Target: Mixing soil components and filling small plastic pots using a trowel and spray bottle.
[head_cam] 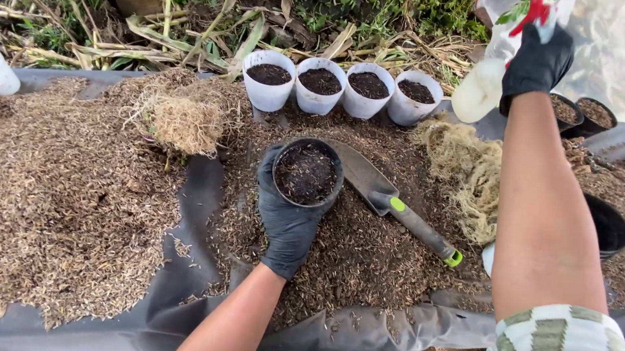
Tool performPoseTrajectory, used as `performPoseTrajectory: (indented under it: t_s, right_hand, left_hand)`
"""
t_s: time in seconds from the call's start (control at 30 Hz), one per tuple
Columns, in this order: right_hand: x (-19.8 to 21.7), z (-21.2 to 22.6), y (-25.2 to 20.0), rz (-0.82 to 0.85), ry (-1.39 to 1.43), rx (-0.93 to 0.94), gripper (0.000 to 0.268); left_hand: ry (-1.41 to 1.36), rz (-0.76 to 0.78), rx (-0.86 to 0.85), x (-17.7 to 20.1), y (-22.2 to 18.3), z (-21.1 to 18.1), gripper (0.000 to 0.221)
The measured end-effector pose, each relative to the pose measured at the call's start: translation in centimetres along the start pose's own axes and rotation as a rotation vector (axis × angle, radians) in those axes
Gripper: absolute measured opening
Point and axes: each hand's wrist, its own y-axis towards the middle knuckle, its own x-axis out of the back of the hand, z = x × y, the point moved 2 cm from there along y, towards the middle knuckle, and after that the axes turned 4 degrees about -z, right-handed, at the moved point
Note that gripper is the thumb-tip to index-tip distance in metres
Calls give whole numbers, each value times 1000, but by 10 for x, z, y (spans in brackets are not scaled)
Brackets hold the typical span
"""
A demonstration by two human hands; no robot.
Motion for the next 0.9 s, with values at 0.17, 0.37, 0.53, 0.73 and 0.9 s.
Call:
performPoseTrajectory:
  t_s: [0.17,0.37,0.53,0.73,0.9]
  right_hand:
    - [8,2,-17,126,-188,-397,28]
    - [9,-43,11,357,-474,-661,42]
    - [-41,-153,40,560,-1055,-208,64]
    - [-3,-57,7,776,-1307,135,93]
    - [31,47,-59,161,-477,-106,112]
  left_hand:
    - [-24,2,15,0,1,6,104]
    - [-15,-16,7,-1,2,-2,98]
    - [4,-116,114,3,8,3,102]
    - [-26,-125,137,3,10,3,99]
    - [-174,-79,90,6,4,20,100]
